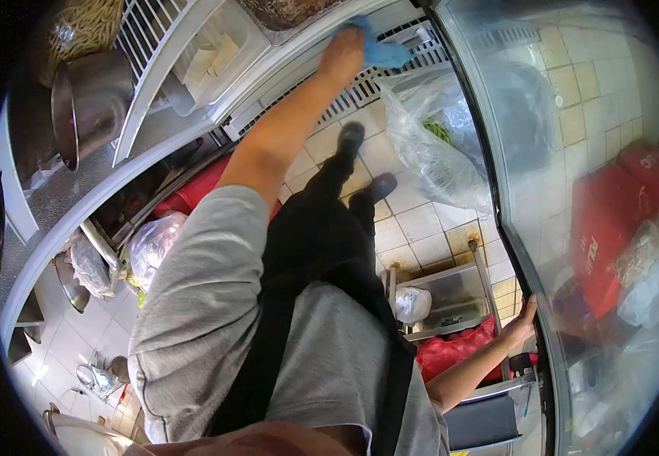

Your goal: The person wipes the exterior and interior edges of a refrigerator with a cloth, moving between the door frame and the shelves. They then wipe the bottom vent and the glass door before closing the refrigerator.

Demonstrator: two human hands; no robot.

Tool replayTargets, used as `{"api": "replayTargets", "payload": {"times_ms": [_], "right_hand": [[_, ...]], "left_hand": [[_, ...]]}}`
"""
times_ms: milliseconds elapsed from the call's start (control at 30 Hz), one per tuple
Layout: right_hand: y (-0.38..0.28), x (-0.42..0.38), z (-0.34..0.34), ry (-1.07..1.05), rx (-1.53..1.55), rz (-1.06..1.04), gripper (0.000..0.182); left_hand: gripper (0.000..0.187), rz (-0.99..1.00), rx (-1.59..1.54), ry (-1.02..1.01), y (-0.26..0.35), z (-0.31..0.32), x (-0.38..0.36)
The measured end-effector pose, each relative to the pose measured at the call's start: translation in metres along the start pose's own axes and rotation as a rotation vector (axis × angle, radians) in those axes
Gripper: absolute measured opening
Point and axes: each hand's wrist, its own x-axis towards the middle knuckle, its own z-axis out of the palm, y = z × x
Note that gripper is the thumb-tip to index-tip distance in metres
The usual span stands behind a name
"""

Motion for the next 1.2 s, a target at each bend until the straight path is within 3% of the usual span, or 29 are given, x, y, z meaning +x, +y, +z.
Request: {"api": "replayTargets", "payload": {"times_ms": [100,167,267,433,533,633,733,867,900,1000,1100,1133,1200], "right_hand": [[0.013,0.006,-0.01,-0.003,0.023,0.036,0.037],[-0.002,-0.003,0.002,0.016,0.015,0.046,0.038],[-0.008,-0.003,0.005,-0.003,0.017,0.075,0.041],[0.006,0.016,-0.004,0.05,0.045,0.048,0.038],[0.001,0.02,-0.006,0.04,0.037,0.028,0.038],[0.007,0.027,-0.009,0.02,0.074,0.016,0.038],[0.005,0.028,-0.01,0.067,0.04,0.113,0.037],[0.01,0.026,-0.007,-0.008,-0.049,-0.042,0.038],[0.017,0.031,-0.015,-0.053,-0.138,-0.096,0.039],[0.006,0.024,-0.008,-0.061,-0.086,-0.056,0.039],[-0.001,0.02,0.002,-0.014,0.052,-0.038,0.038],[-0.001,0.02,0.004,-0.001,0.083,-0.05,0.038],[-0.007,0.02,0.007,-0.025,0.081,-0.003,0.039]], "left_hand": [[0.022,0.002,0.123,-0.07,-0.052,-0.023,-0.07],[0.022,-0.111,0.148,-0.111,-0.083,-0.024,-0.11],[0.023,-0.269,0.08,-0.161,-0.068,-0.041,-0.109],[0.024,-0.1,0.018,0.022,-0.028,-0.013,-0.041],[0.022,0.027,0.099,-0.013,-0.035,-0.002,-0.03],[0.03,-0.083,0.04,-0.088,-0.066,-0.027,-0.082],[0.023,-0.189,0.12,-0.179,-0.101,-0.046,-0.145],[0.023,-0.488,0.205,-0.362,-0.179,-0.063,-0.247],[0.025,-0.46,0.33,-0.48,-0.172,-0.09,-0.254],[0.029,-0.503,0.215,-0.442,-0.159,-0.11,-0.235],[0.032,-0.455,0.083,-0.16,-0.109,-0.099,-0.18],[0.032,-0.371,-0.015,-0.009,-0.112,-0.07,-0.17],[0.049,-0.175,-0.112,-0.063,-0.086,-0.033,-0.143]]}}
